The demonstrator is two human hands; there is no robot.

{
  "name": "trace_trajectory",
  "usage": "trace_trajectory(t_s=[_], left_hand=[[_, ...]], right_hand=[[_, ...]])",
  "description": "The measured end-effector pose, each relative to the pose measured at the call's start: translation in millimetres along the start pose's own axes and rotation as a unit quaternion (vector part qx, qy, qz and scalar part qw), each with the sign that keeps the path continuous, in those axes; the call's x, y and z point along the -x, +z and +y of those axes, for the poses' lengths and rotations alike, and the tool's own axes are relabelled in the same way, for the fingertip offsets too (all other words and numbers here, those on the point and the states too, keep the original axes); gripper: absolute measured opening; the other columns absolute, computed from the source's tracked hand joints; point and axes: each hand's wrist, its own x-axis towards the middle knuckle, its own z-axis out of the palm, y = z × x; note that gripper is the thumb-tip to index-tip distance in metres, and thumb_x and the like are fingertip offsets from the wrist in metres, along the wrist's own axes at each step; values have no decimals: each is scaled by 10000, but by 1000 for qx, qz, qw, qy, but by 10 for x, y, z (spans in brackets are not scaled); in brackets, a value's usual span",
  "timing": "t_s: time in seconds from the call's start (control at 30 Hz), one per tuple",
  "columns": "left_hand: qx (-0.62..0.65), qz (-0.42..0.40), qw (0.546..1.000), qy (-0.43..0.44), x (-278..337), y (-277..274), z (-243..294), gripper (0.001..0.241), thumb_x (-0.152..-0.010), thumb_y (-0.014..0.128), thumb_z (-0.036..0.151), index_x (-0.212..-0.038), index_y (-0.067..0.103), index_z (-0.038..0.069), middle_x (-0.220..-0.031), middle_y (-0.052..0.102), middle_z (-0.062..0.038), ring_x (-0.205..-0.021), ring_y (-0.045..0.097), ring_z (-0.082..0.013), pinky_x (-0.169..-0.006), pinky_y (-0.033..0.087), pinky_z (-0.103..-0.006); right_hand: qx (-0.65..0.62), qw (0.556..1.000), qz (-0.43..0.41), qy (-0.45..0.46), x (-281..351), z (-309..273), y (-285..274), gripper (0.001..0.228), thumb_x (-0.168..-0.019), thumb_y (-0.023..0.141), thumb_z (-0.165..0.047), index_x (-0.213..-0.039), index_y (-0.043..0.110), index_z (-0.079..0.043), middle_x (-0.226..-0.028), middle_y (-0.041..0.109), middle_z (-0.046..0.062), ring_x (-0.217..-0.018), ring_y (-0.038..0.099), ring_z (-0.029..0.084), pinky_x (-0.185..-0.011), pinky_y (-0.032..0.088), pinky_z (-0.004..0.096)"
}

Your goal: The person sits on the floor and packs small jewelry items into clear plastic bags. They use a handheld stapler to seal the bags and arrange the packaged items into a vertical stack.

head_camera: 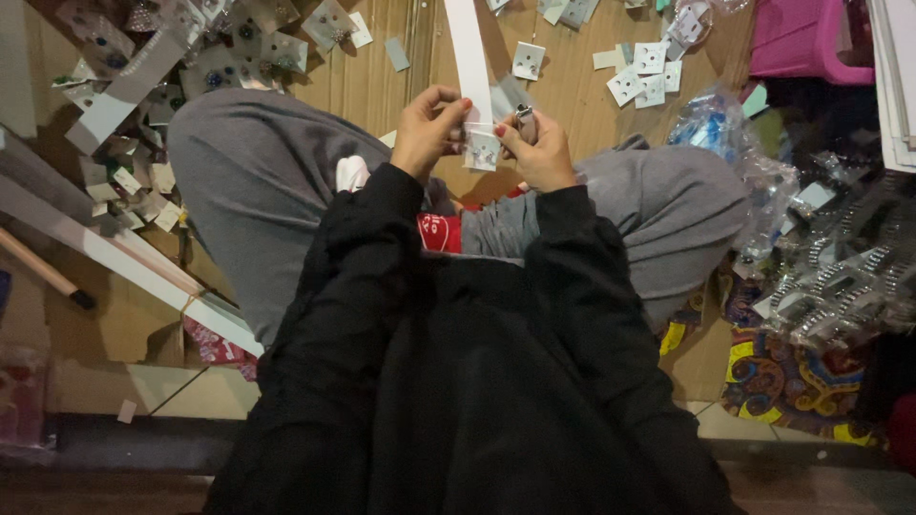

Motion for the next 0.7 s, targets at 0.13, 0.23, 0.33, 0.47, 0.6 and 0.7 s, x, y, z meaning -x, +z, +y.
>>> trace_trajectory(t_s=[0.13, 0.23, 0.33, 0.47, 0.6, 0.7], left_hand=[[-56, -47, 997, -25, 88, 18, 125, 244, -873, 797, 230, -1035, 650, 121, -1031, 726, -44, -882, 725, -178, -723, 639, -355], [-90, -96, 991, 17, 32, -44, 25, 222, -915, 742, 112, -1123, 663, 125, -961, 716, -20, -791, 637, -116, -635, 519, -266], [-82, -97, 992, 29, 13, -53, 25, 337, -905, 714, 8, -1227, 664, 90, -1023, 760, -66, -872, 696, -157, -714, 572, -293], [-78, -59, 995, 20, -21, -61, -8, 296, -870, 743, -34, -1134, 660, 69, -954, 745, -53, -816, 693, -131, -690, 589, -279], [-54, -35, 997, -42, -66, -73, -103, 150, -878, 796, 86, -859, 650, 114, -721, 622, -12, -601, 562, -118, -560, 494, -265], [-46, -46, 997, -48, -104, -100, -156, 89, -872, 752, 43, -898, 675, 78, -788, 688, -46, -679, 682, -166, -628, 635, -329]], right_hand=[[42, 999, 13, -11, 33, -121, 34, 141, -978, 772, -202, -947, 681, -99, -683, 550, -39, -622, 548, 76, -606, 535, 242], [55, 998, 20, -10, 34, -155, 45, 150, -973, 779, -202, -947, 675, -97, -671, 600, -18, -598, 578, 74, -585, 546, 242], [70, 997, 20, -15, 44, -219, 64, 152, -978, 773, -212, -926, 670, -113, -702, 613, -15, -616, 575, 83, -596, 543, 245], [48, 999, 0, -21, 32, -209, 54, 142, -987, 764, -179, -928, 657, -106, -722, 580, -21, -637, 546, 77, -600, 519, 238], [41, 999, 4, 1, 30, -233, 58, 112, -994, 747, -167, -963, 660, -103, -761, 601, -16, -677, 588, 90, -642, 564, 244], [64, 998, 2, 1, 45, -262, 52, 132, -998, 740, -206, -1030, 665, -103, -733, 584, -40, -661, 557, 74, -635, 565, 248]])
